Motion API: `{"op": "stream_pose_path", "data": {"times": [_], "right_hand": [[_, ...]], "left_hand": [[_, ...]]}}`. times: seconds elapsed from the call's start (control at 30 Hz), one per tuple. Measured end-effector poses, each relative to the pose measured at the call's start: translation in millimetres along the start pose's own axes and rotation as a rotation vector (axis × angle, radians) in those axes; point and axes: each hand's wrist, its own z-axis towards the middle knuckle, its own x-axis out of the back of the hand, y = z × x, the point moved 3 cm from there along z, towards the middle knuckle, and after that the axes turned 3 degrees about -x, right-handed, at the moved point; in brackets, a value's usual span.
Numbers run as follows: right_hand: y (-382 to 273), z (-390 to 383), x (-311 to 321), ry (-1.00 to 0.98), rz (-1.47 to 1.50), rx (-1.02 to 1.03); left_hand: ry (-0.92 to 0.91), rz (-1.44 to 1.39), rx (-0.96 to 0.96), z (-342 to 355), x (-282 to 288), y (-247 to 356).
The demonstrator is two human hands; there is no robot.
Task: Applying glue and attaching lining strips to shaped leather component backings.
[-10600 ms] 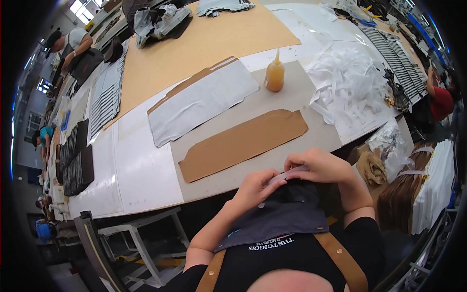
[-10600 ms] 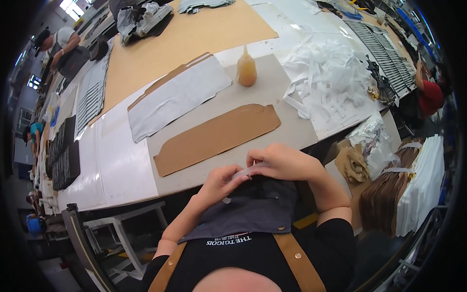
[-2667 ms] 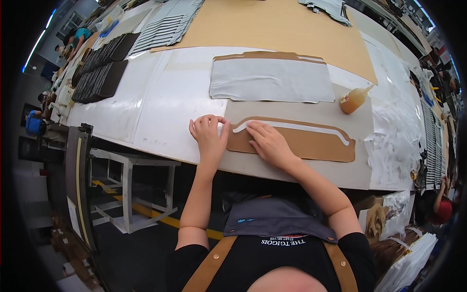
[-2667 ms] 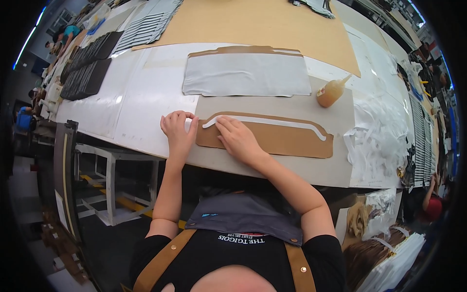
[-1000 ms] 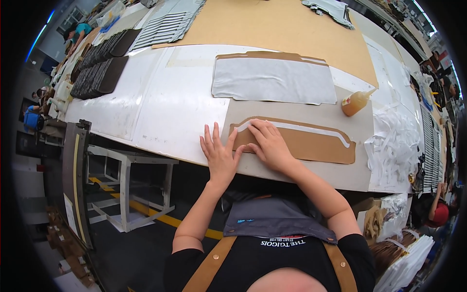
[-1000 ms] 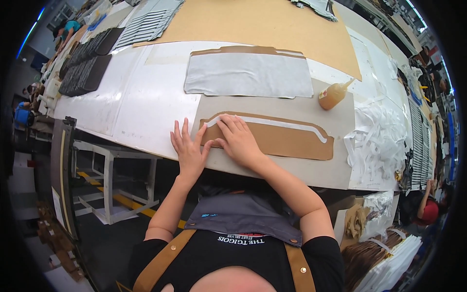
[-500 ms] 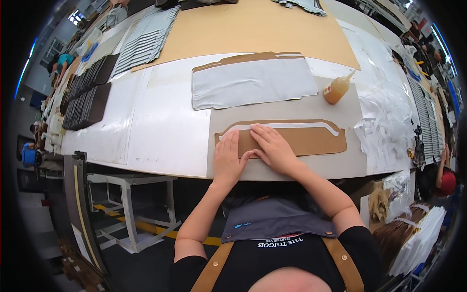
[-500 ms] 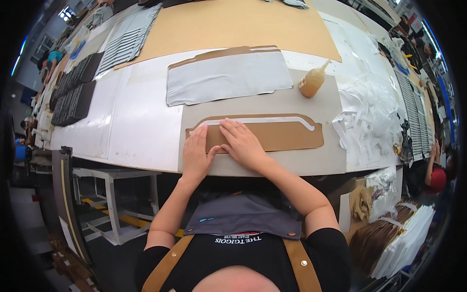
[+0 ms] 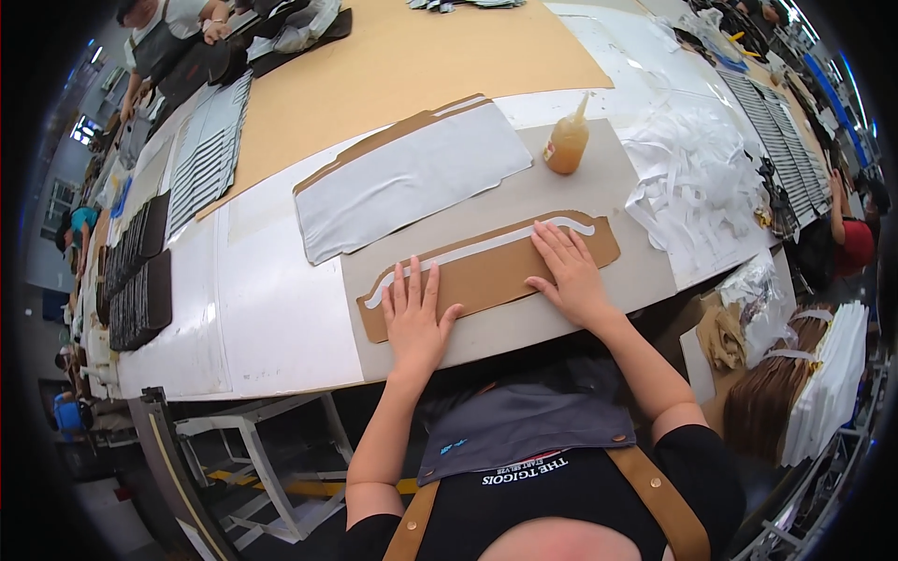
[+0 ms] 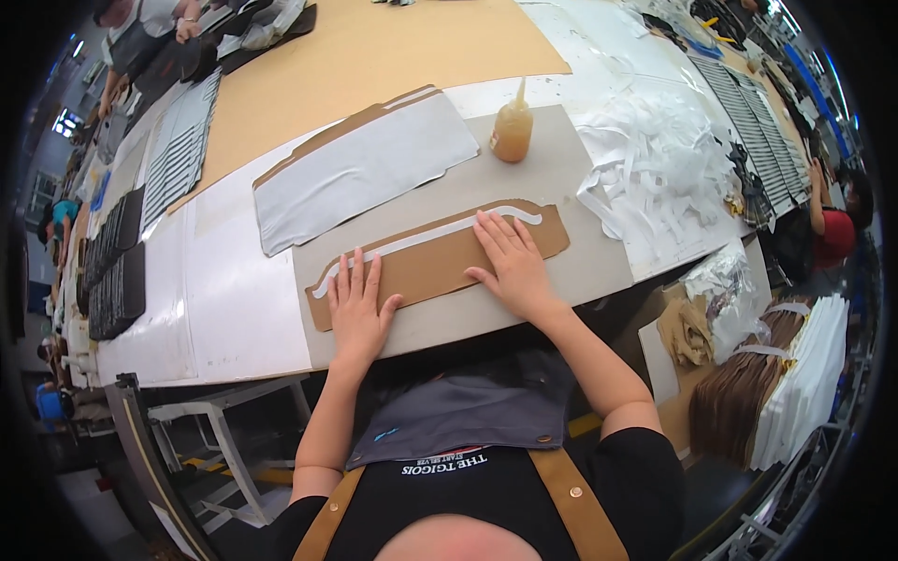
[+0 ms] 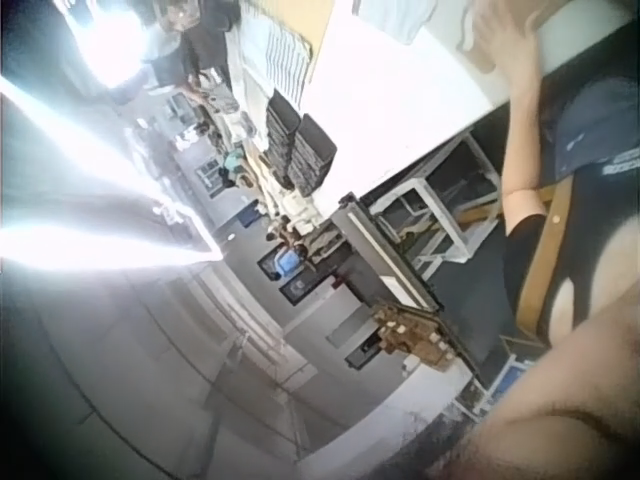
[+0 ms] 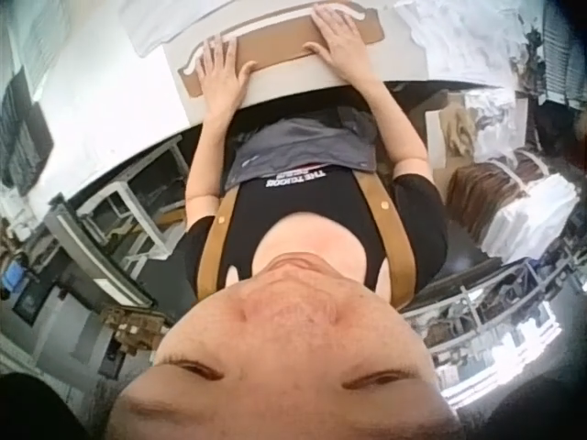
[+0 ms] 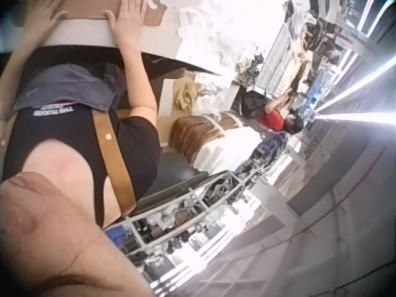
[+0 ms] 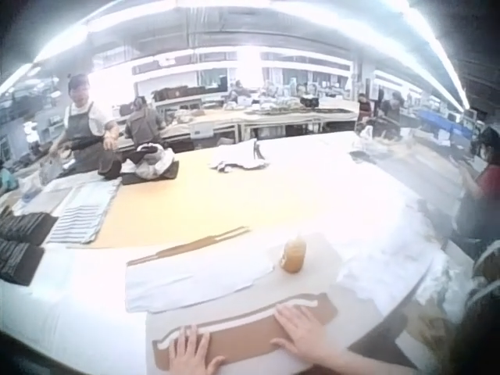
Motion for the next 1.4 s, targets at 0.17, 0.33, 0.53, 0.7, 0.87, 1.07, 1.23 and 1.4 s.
{"op": "stream_pose_path", "data": {"times": [0.17,0.33,0.53,0.7,0.87,1.07,1.23,1.4], "right_hand": [[25,-18,8,0.07,0.034,-0.071],[47,-26,20,0.238,0.126,-0.134],[93,-16,27,0.436,0.183,-0.325],[101,-1,23,0.407,0.247,-0.361],[100,1,20,0.354,0.199,-0.346],[104,2,21,0.339,0.193,-0.342],[105,6,21,0.301,0.183,-0.314],[62,30,18,0.253,0.165,-0.096]], "left_hand": [[-0.025,0.0,0.017,-4,-1,-3],[-0.038,-0.04,0.048,-5,-2,-6],[-0.039,-0.022,0.028,-4,-1,-5],[-0.046,-0.018,0.028,-2,0,-3],[-0.039,0.004,0.041,-4,1,-3],[-0.03,-0.027,0.049,-5,1,-3],[0.044,-0.107,0.069,-1,5,-3],[0.125,-0.101,-0.011,27,5,10]]}}
